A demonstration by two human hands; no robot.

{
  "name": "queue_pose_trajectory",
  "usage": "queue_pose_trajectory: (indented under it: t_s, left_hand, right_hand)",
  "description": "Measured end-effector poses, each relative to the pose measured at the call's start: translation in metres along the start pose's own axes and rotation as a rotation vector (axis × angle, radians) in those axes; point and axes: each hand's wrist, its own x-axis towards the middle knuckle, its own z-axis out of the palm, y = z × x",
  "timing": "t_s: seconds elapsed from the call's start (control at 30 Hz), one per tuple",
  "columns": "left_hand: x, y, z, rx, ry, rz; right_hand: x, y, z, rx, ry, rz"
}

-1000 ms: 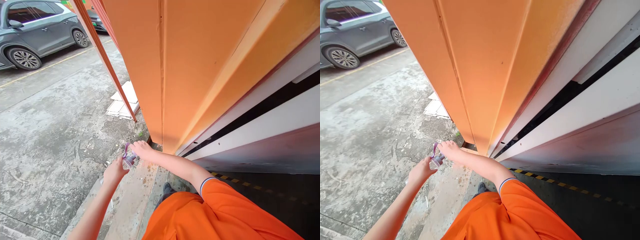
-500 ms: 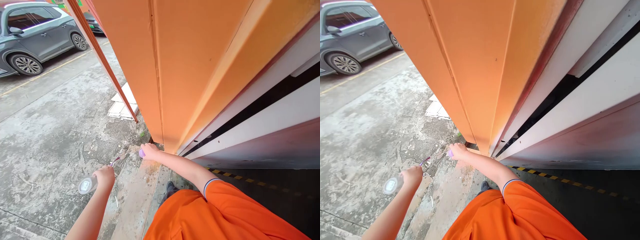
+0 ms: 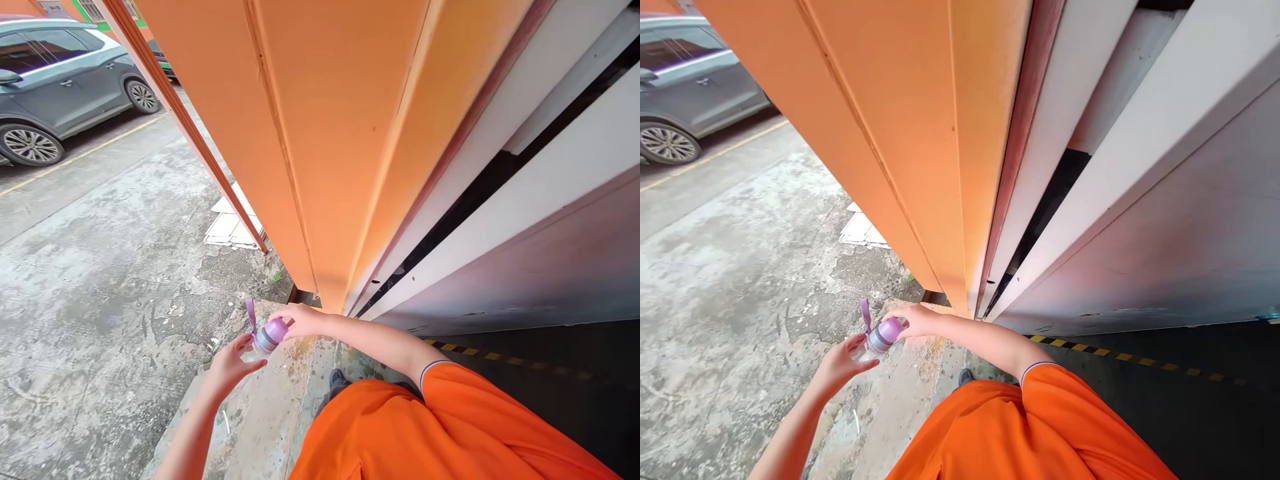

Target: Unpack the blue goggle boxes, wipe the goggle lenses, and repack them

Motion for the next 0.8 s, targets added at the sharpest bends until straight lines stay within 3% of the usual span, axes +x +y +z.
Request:
queue_pose_trajectory:
  t_s: [0.23, 0.3, 0.47, 0.67, 0.73, 0.8]
  left_hand:
    - [-0.037, 0.037, 0.013, -0.236, -0.302, 0.254]
    - [-0.045, 0.045, 0.02, -0.22, -0.309, 0.291]
    - [-0.05, 0.059, 0.04, -0.048, -0.034, 0.318]
    - [-0.053, 0.063, 0.063, 0.022, 0.203, 0.384]
    - [-0.057, 0.061, 0.07, 0.024, 0.281, 0.365]
    - [-0.061, 0.058, 0.075, 0.021, 0.362, 0.325]
  right_hand:
    - [-0.057, -0.027, -0.026, -0.13, -0.153, -0.39]
    - [-0.071, -0.031, -0.025, -0.179, -0.133, -0.348]
    - [-0.086, -0.037, -0.012, -0.176, 0.194, 0.162]
    - [-0.082, -0.059, 0.017, 0.074, 0.49, 0.28]
    - [-0.089, -0.068, 0.026, 0.206, 0.511, 0.307]
    - [-0.104, -0.076, 0.028, 0.319, 0.448, 0.302]
